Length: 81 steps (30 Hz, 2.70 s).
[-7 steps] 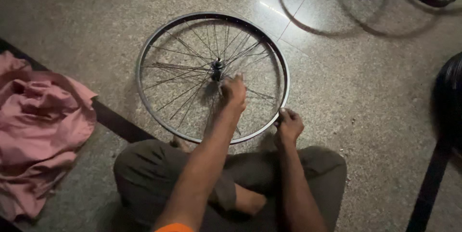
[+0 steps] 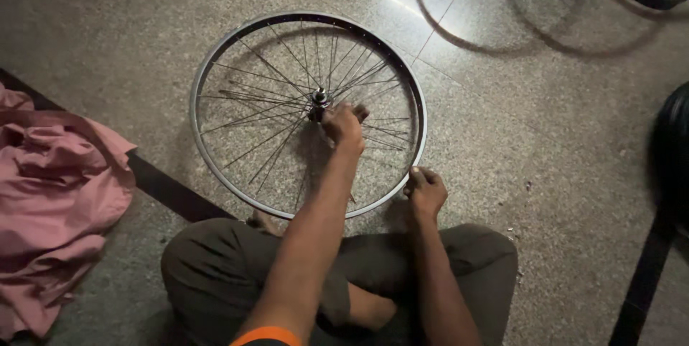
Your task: The person is sitting on the floor assembling a bicycle wheel. They are using a spoke wrench to tighten the spokes and adjust the tension of the wheel. The person rotates the wheel periodically to access different spokes.
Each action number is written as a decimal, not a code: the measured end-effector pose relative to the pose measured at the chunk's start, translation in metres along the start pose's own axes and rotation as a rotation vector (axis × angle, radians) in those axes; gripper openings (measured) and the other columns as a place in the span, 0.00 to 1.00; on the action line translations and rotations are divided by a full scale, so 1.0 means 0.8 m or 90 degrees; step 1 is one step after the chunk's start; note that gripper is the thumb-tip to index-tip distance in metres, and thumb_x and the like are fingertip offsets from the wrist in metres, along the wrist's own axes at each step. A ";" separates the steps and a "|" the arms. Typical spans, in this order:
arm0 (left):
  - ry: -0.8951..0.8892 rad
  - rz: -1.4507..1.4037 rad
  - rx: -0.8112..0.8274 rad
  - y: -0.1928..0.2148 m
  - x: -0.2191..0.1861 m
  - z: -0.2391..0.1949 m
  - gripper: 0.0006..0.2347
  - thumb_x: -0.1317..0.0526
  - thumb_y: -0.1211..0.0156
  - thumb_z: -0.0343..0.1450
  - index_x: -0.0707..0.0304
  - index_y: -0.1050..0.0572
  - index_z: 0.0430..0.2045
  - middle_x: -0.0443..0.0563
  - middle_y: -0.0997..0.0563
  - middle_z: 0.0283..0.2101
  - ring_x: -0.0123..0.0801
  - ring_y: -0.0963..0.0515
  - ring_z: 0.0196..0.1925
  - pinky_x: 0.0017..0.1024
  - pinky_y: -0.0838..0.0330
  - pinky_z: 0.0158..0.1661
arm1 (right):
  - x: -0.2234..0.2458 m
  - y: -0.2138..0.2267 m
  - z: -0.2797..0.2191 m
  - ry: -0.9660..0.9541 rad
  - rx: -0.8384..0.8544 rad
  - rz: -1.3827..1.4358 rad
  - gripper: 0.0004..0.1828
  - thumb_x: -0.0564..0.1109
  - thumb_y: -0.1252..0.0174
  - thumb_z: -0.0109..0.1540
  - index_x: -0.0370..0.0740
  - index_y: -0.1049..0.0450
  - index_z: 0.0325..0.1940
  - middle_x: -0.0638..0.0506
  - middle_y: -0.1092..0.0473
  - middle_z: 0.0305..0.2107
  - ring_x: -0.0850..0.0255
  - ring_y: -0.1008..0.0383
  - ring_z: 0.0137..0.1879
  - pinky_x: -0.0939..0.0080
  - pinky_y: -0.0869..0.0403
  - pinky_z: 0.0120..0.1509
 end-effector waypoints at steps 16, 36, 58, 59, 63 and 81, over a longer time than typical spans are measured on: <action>0.168 -0.017 0.129 0.088 -0.019 -0.064 0.10 0.56 0.47 0.77 0.63 0.23 0.36 0.47 0.27 0.20 0.30 0.32 0.17 0.31 0.34 0.20 | -0.030 0.002 0.007 0.017 -0.020 -0.011 0.10 0.41 0.37 0.63 0.30 0.23 0.44 0.48 0.26 0.28 0.63 0.28 0.28 0.64 0.26 0.30; 0.343 0.582 0.525 0.152 -0.108 -0.148 0.14 0.54 0.52 0.75 0.69 0.25 0.39 0.59 0.18 0.30 0.41 0.20 0.28 0.37 0.25 0.26 | -0.017 -0.004 -0.037 0.004 0.016 0.165 0.10 0.37 0.38 0.63 0.29 0.25 0.47 0.48 0.26 0.31 0.60 0.26 0.31 0.61 0.23 0.34; 0.298 0.500 0.502 0.129 -0.135 -0.196 0.11 0.70 0.39 0.69 0.72 0.33 0.41 0.63 0.21 0.28 0.46 0.17 0.24 0.44 0.21 0.20 | -0.012 0.007 -0.130 0.199 0.147 0.041 0.08 0.31 0.37 0.56 0.30 0.20 0.39 0.50 0.24 0.29 0.65 0.27 0.35 0.67 0.29 0.40; 0.309 0.479 0.503 0.128 -0.133 -0.195 0.12 0.71 0.39 0.68 0.72 0.34 0.42 0.63 0.22 0.28 0.46 0.18 0.24 0.45 0.21 0.20 | -0.015 0.004 -0.129 0.228 0.152 0.024 0.07 0.31 0.37 0.55 0.31 0.21 0.37 0.50 0.23 0.30 0.66 0.24 0.37 0.68 0.25 0.44; 0.303 0.466 0.492 0.126 -0.129 -0.188 0.13 0.71 0.39 0.68 0.70 0.35 0.42 0.62 0.23 0.28 0.45 0.20 0.22 0.46 0.23 0.19 | -0.027 -0.006 -0.138 0.225 0.144 -0.004 0.07 0.30 0.36 0.54 0.32 0.21 0.36 0.50 0.22 0.30 0.65 0.24 0.36 0.65 0.24 0.43; -0.295 0.791 0.494 0.142 -0.116 -0.191 0.08 0.65 0.33 0.64 0.72 0.25 0.28 0.63 0.19 0.25 0.46 0.19 0.25 0.45 0.24 0.26 | 0.017 0.001 -0.109 0.050 0.295 -0.031 0.10 0.30 0.33 0.51 0.30 0.22 0.36 0.46 0.22 0.29 0.59 0.20 0.35 0.59 0.20 0.43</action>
Point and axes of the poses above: each hand's wrist, its own z-axis towards the middle knuckle, its own y-axis out of the back of the hand, x = y × z, the point moved 1 cm from there along z, towards the middle knuckle
